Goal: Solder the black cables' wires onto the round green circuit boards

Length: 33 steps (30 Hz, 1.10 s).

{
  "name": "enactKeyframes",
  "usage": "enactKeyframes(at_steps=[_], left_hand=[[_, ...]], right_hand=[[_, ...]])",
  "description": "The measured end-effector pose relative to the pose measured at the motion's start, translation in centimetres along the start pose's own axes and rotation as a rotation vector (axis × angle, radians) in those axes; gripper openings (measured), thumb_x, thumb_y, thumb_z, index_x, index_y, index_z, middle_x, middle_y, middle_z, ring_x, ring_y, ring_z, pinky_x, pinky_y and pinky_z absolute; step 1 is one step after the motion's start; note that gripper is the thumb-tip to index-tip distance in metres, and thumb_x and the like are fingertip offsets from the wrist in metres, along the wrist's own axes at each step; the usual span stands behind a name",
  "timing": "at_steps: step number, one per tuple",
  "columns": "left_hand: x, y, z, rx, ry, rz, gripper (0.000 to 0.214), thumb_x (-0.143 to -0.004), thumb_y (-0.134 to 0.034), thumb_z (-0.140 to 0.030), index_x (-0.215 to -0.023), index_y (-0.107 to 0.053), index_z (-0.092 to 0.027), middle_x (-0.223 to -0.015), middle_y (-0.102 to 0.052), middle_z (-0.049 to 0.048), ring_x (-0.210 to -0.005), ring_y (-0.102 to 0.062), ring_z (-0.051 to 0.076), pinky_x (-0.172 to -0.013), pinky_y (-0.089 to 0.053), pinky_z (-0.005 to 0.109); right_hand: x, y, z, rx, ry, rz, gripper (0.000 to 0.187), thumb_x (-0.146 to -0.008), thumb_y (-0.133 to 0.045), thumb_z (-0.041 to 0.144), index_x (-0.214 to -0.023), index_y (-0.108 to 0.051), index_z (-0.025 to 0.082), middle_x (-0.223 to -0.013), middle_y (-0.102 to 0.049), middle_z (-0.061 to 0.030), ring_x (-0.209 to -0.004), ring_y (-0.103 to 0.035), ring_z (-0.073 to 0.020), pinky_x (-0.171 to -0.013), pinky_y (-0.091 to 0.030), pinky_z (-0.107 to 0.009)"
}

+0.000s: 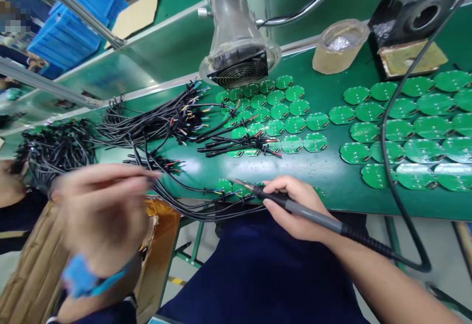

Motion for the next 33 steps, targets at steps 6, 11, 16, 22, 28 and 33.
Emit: enactKeyframes(at_steps=[6, 11, 16, 22, 28, 33], left_hand=[[2.4, -9.9, 1.4, 0.016, 0.008, 0.542, 0.014, -0.091, -0.048, -0.02, -0.086, -0.06, -0.015, -0.091, -0.053, 0.0071, -0.087, -0.053, 0.017, -0.08, -0.05, 0.035], [2.4, -10.9, 2.0, 0.036, 0.037, 0.59, 0.018, -0.091, -0.046, -0.021, -0.083, -0.059, -0.012, -0.091, -0.053, 0.0084, -0.086, -0.051, 0.018, -0.082, -0.048, 0.035], [2.6, -11.3, 1.6, -0.016, 0.031, 0.628, 0.018, -0.091, -0.047, -0.025, -0.084, -0.059, -0.014, -0.09, -0.055, 0.0074, -0.086, -0.053, 0.019, -0.08, -0.047, 0.036], [2.8, -11.7, 2.1, 0.012, 0.048, 0.624, 0.015, -0.091, -0.048, -0.023, -0.084, -0.058, -0.014, -0.088, -0.054, 0.0065, -0.085, -0.053, 0.018, -0.079, -0.047, 0.035], [2.8, -11.7, 2.3, 0.032, 0.071, 0.597, 0.016, -0.091, -0.048, -0.023, -0.084, -0.057, -0.013, -0.088, -0.054, 0.0073, -0.085, -0.053, 0.018, -0.079, -0.047, 0.036], [2.9, -11.8, 2.4, 0.047, 0.09, 0.589, 0.015, -0.09, -0.049, -0.023, -0.083, -0.057, -0.013, -0.087, -0.054, 0.0075, -0.085, -0.053, 0.018, -0.079, -0.047, 0.036]], right_hand=[[-0.5, 0.1, -1.4, 0.062, -0.193, 0.028, 0.013, -0.084, -0.056, 0.029, -0.094, -0.057, 0.021, -0.075, -0.065, -0.0006, -0.066, -0.064, -0.0139, -0.06, -0.05, -0.024], [-1.2, 0.1, -0.7, 0.107, -0.113, 0.034, 0.008, -0.084, -0.056, 0.029, -0.089, -0.058, 0.023, -0.073, -0.064, -0.0005, -0.08, -0.062, -0.0169, -0.069, -0.048, -0.028], [-1.5, 0.0, -0.5, 0.117, -0.152, 0.072, 0.007, -0.085, -0.055, 0.03, -0.088, -0.058, 0.025, -0.076, -0.062, 0.0016, -0.071, -0.059, -0.0129, -0.067, -0.046, -0.027], [-1.8, 0.1, -0.2, 0.198, -0.155, 0.054, 0.007, -0.083, -0.057, 0.029, -0.088, -0.06, 0.026, -0.08, -0.062, 0.0025, -0.07, -0.059, -0.0112, -0.065, -0.046, -0.023], [-1.8, 0.1, -0.2, 0.221, -0.132, 0.065, 0.006, -0.083, -0.057, 0.028, -0.087, -0.06, 0.026, -0.082, -0.063, 0.0019, -0.072, -0.059, -0.011, -0.065, -0.048, -0.022], [-1.7, 0.2, -0.2, 0.24, -0.123, 0.062, 0.007, -0.082, -0.057, 0.027, -0.089, -0.06, 0.026, -0.084, -0.064, 0.002, -0.072, -0.06, -0.0111, -0.066, -0.049, -0.021]])
Point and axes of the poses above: each hand's wrist, its own x-axis away from the middle knuckle, its own y-axis out of the back of the hand, z = x × y, the point moved 6 cm from there along -x, towards the middle knuckle
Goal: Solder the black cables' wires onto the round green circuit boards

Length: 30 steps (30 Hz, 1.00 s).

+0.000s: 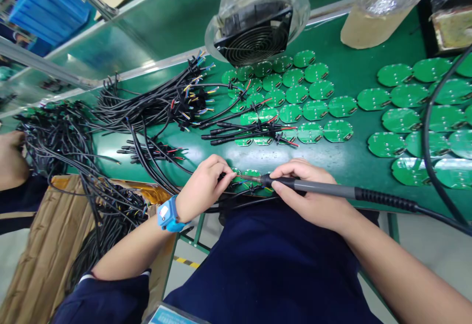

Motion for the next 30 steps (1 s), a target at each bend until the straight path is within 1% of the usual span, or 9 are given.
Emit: enactKeyframes(at_steps=[9, 16, 18, 23, 30], left_hand=[[0.0, 0.0, 0.0, 0.026, 0.019, -0.023, 0.013, -0.089, -0.05, -0.022, -0.082, -0.057, -0.014, -0.086, -0.054, 0.0073, -0.083, -0.053, 0.018, -0.079, -0.047, 0.036], [0.0, 0.1, 0.0, 0.031, 0.036, -0.032, 0.013, -0.089, -0.049, -0.021, -0.08, -0.057, -0.014, -0.085, -0.054, 0.007, -0.082, -0.053, 0.018, -0.079, -0.047, 0.036], [-0.1, 0.0, 0.0, 0.031, 0.04, -0.027, 0.013, -0.088, -0.05, -0.02, -0.08, -0.057, -0.014, -0.085, -0.054, 0.0072, -0.082, -0.053, 0.018, -0.079, -0.047, 0.036], [-0.1, 0.0, 0.1, 0.045, 0.047, -0.033, 0.014, -0.088, -0.051, -0.021, -0.078, -0.057, -0.013, -0.084, -0.054, 0.0073, -0.082, -0.053, 0.018, -0.078, -0.047, 0.036], [0.0, 0.2, 0.1, 0.106, 0.021, -0.045, 0.013, -0.088, -0.051, -0.021, -0.079, -0.059, -0.015, -0.082, -0.054, 0.0057, -0.082, -0.053, 0.017, -0.076, -0.047, 0.034]], right_hand=[[-0.2, 0.0, 0.2, 0.023, 0.037, 0.019, 0.009, -0.081, -0.058, 0.024, -0.09, -0.06, 0.026, -0.085, -0.065, 0.0023, -0.076, -0.062, -0.0121, -0.066, -0.05, -0.021], [-0.2, 0.0, 0.2, -0.001, 0.028, 0.017, 0.009, -0.081, -0.058, 0.026, -0.09, -0.061, 0.026, -0.086, -0.065, 0.0014, -0.076, -0.062, -0.0131, -0.066, -0.05, -0.022], [-0.1, 0.0, -0.1, -0.031, 0.001, 0.018, 0.009, -0.081, -0.058, 0.028, -0.09, -0.061, 0.026, -0.086, -0.065, 0.001, -0.075, -0.062, -0.0138, -0.065, -0.05, -0.023], [0.6, 0.5, -1.4, -0.116, -0.129, -0.04, 0.013, -0.082, -0.059, 0.034, -0.091, -0.061, 0.025, -0.075, -0.063, 0.0017, -0.06, -0.059, -0.0123, -0.054, -0.045, -0.024], [0.2, 0.3, -1.0, -0.062, -0.123, -0.014, 0.013, -0.081, -0.059, 0.034, -0.091, -0.062, 0.026, -0.076, -0.065, 0.0013, -0.063, -0.06, -0.0135, -0.052, -0.046, -0.024]])
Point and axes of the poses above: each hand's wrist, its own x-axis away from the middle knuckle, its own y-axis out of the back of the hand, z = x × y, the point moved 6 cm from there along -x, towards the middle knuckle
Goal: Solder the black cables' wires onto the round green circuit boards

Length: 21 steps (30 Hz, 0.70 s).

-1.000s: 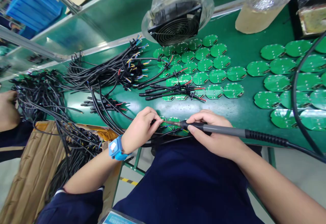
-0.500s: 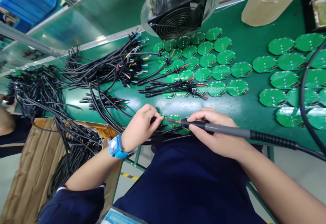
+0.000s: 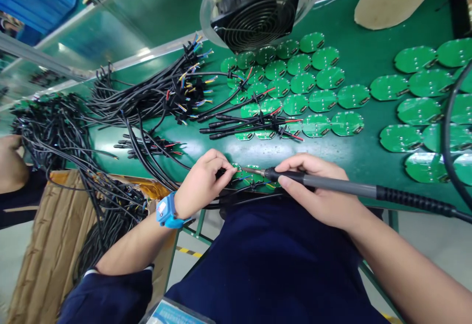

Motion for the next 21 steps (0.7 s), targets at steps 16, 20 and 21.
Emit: enactKeyframes(at_steps=[16, 20, 21], left_hand=[[-0.49, 0.16, -0.25, 0.127, -0.027, 0.013, 0.008, -0.082, -0.056, -0.013, -0.074, -0.059, -0.015, -0.081, -0.052, 0.0039, -0.081, -0.052, 0.015, -0.075, -0.047, 0.029], [-0.7, -0.08, -0.35, 0.118, -0.024, 0.035, 0.009, -0.079, -0.055, -0.01, -0.072, -0.057, -0.015, -0.081, -0.051, 0.0041, -0.081, -0.051, 0.015, -0.075, -0.047, 0.03], [-0.73, -0.1, -0.35, 0.116, -0.021, 0.04, 0.009, -0.078, -0.055, -0.009, -0.072, -0.057, -0.015, -0.081, -0.051, 0.0041, -0.081, -0.051, 0.015, -0.075, -0.047, 0.03]], right_hand=[[-0.24, -0.39, 0.48, 0.074, 0.045, 0.054, 0.015, -0.082, -0.057, 0.035, -0.091, -0.062, 0.024, -0.087, -0.066, -0.0009, -0.075, -0.063, -0.0152, -0.064, -0.052, -0.024], [-0.38, -0.35, 0.54, 0.061, 0.037, 0.044, 0.013, -0.081, -0.058, 0.034, -0.091, -0.063, 0.025, -0.088, -0.066, -0.0006, -0.076, -0.063, -0.0158, -0.066, -0.053, -0.025], [-0.43, -0.37, 0.54, 0.059, 0.036, 0.045, 0.013, -0.081, -0.058, 0.033, -0.09, -0.063, 0.025, -0.088, -0.066, -0.0006, -0.076, -0.064, -0.0159, -0.066, -0.053, -0.026]])
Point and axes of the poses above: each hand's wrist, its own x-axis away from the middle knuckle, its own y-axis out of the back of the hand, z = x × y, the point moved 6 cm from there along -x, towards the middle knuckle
